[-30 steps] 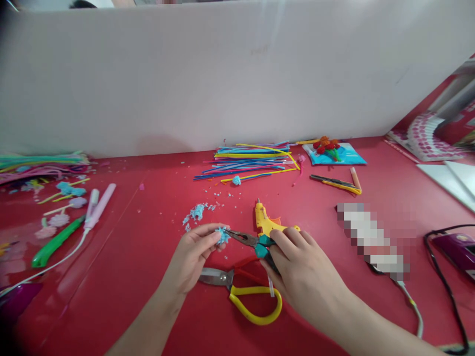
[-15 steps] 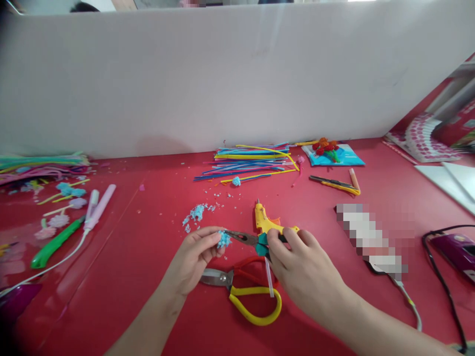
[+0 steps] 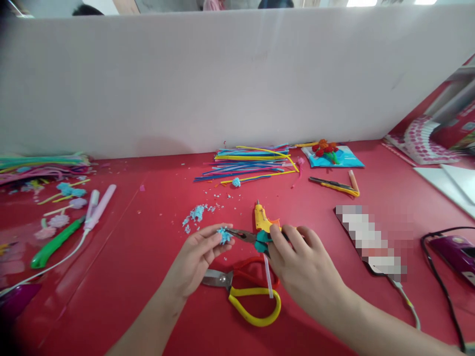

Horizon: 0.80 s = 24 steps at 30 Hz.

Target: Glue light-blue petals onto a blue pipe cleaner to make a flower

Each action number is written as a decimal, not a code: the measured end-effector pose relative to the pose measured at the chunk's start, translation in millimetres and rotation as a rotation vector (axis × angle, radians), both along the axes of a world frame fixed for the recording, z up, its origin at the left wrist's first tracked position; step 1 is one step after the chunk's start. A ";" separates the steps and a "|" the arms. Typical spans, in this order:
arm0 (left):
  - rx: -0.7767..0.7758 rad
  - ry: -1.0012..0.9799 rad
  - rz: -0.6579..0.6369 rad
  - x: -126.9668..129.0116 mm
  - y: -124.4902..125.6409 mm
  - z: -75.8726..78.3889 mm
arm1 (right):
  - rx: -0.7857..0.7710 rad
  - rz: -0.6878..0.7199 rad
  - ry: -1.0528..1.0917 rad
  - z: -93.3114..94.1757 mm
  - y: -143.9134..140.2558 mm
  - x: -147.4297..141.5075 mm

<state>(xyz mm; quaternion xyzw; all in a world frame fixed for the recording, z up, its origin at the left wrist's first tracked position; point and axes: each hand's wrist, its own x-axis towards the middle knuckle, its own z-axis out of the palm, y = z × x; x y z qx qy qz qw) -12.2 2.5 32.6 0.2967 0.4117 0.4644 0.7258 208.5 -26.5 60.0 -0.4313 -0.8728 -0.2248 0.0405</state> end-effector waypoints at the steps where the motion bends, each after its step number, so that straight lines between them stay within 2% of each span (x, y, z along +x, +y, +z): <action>1: 0.007 0.000 0.000 -0.2 0.0 0.1 | 0.001 -0.001 0.012 -0.2 0.3 0.1; 5: 0.027 0.088 0.055 -0.4 1.4 -1.5 | -0.019 0.015 0.076 -2.8 3.5 -1.2; 9: 0.132 0.259 0.174 1.4 3.8 -3.5 | -0.079 0.023 0.208 -3.9 5.5 -5.6; 12: 0.158 0.304 0.233 1.5 5.4 -3.3 | -0.192 -0.015 0.359 -2.1 3.9 -6.2; 15: 0.097 0.213 0.203 -0.4 6.3 -2.6 | -0.308 -0.047 0.462 -0.4 1.5 -1.7; 19: 0.033 0.054 0.120 -2.8 5.9 -3.8 | -0.304 -0.042 0.507 1.1 1.8 5.3; 24: 0.045 0.061 0.081 -2.4 3.7 -5.1 | -0.320 0.001 0.496 1.9 3.3 5.9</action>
